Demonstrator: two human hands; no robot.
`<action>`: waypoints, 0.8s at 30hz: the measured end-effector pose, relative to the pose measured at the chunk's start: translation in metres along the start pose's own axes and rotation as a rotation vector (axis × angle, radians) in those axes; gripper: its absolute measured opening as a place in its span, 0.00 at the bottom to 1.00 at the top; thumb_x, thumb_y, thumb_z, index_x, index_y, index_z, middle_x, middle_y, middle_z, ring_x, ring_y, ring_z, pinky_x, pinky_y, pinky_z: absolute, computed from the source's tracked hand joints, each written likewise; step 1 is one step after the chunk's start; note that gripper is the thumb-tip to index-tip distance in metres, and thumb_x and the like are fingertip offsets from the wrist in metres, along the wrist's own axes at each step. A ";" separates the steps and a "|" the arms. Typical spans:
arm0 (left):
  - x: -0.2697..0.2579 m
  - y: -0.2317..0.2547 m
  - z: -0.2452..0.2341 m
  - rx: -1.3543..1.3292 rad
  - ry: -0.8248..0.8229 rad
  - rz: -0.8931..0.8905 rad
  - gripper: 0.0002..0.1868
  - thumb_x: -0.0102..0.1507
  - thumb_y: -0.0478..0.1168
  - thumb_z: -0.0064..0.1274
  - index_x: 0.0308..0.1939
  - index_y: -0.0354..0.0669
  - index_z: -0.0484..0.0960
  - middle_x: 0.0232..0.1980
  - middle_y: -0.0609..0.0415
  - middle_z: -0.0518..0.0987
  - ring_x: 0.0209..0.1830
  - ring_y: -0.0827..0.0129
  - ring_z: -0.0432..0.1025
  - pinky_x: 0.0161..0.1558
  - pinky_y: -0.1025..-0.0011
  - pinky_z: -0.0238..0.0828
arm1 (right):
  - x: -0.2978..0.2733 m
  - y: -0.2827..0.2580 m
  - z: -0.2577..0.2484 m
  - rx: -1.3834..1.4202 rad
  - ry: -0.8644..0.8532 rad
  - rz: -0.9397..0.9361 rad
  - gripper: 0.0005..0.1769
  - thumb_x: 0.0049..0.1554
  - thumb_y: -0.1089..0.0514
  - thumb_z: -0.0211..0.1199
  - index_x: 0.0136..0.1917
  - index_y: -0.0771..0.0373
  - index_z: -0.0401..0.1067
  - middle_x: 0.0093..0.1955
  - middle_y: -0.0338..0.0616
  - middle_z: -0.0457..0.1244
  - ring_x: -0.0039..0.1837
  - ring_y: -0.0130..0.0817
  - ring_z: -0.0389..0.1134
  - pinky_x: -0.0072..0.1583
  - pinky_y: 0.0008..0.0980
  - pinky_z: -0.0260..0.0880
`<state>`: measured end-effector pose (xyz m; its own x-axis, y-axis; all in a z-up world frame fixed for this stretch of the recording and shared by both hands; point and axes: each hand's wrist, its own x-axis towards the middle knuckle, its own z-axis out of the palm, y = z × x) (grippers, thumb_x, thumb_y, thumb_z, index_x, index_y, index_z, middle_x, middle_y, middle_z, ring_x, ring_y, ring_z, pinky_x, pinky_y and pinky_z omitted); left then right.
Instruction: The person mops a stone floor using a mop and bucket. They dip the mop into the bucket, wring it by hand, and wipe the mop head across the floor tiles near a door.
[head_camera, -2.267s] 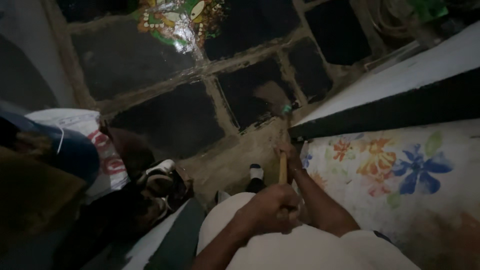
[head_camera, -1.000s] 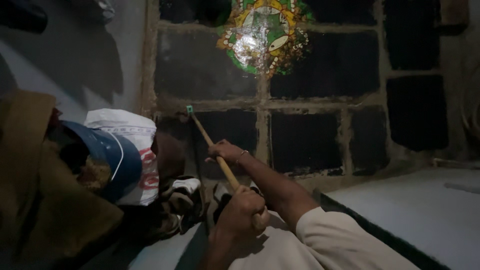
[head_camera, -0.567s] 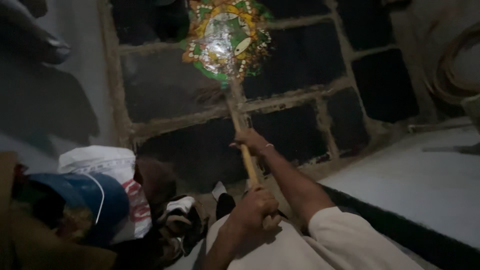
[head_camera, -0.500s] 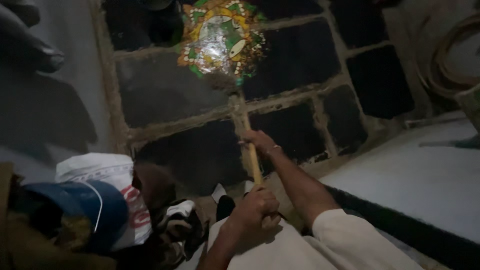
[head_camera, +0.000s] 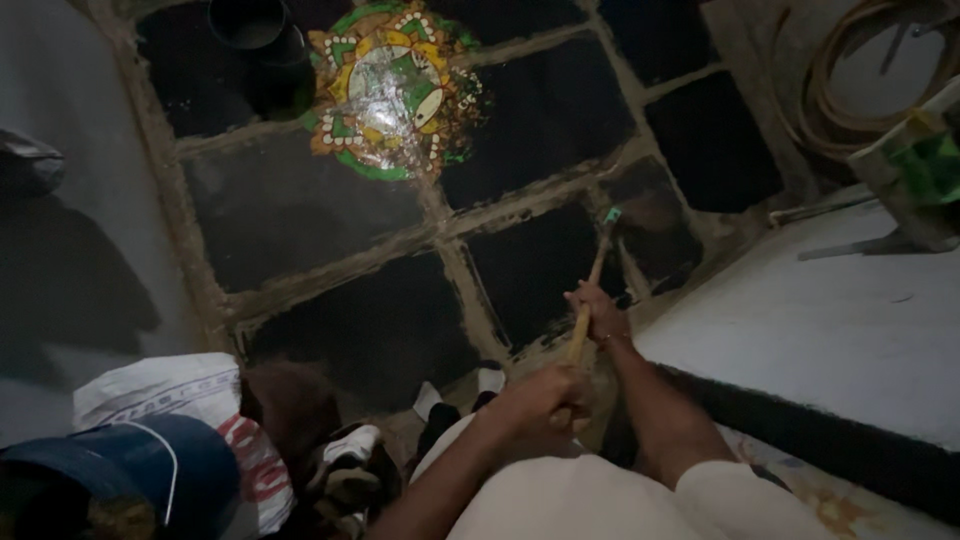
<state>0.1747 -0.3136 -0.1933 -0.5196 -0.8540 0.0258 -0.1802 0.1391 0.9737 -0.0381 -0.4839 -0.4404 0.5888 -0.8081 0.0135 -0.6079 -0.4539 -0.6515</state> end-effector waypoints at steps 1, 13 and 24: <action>0.003 0.000 -0.004 0.008 0.026 0.053 0.06 0.53 0.33 0.54 0.26 0.37 0.72 0.30 0.48 0.72 0.35 0.56 0.70 0.48 0.60 0.68 | 0.005 -0.002 0.003 0.056 0.029 0.009 0.13 0.63 0.56 0.62 0.41 0.68 0.70 0.45 0.56 0.66 0.58 0.53 0.69 0.72 0.49 0.60; -0.023 -0.003 -0.045 0.037 0.328 0.032 0.09 0.54 0.30 0.57 0.25 0.42 0.72 0.30 0.52 0.70 0.33 0.59 0.68 0.51 0.61 0.66 | 0.098 -0.042 0.050 0.203 0.037 -0.449 0.03 0.59 0.68 0.61 0.48 0.67 0.74 0.44 0.49 0.66 0.49 0.43 0.70 0.75 0.48 0.60; -0.058 0.018 -0.116 0.191 0.500 -0.066 0.13 0.52 0.28 0.56 0.19 0.41 0.67 0.24 0.50 0.69 0.30 0.58 0.68 0.53 0.60 0.66 | 0.218 -0.143 0.161 0.521 -0.425 -0.165 0.02 0.59 0.65 0.62 0.44 0.66 0.74 0.50 0.49 0.63 0.53 0.45 0.65 0.58 0.45 0.68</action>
<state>0.2986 -0.3199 -0.1508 -0.0499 -0.9920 0.1159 -0.3717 0.1261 0.9197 0.2630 -0.5349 -0.4659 0.8739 -0.4785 -0.0858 -0.2201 -0.2321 -0.9475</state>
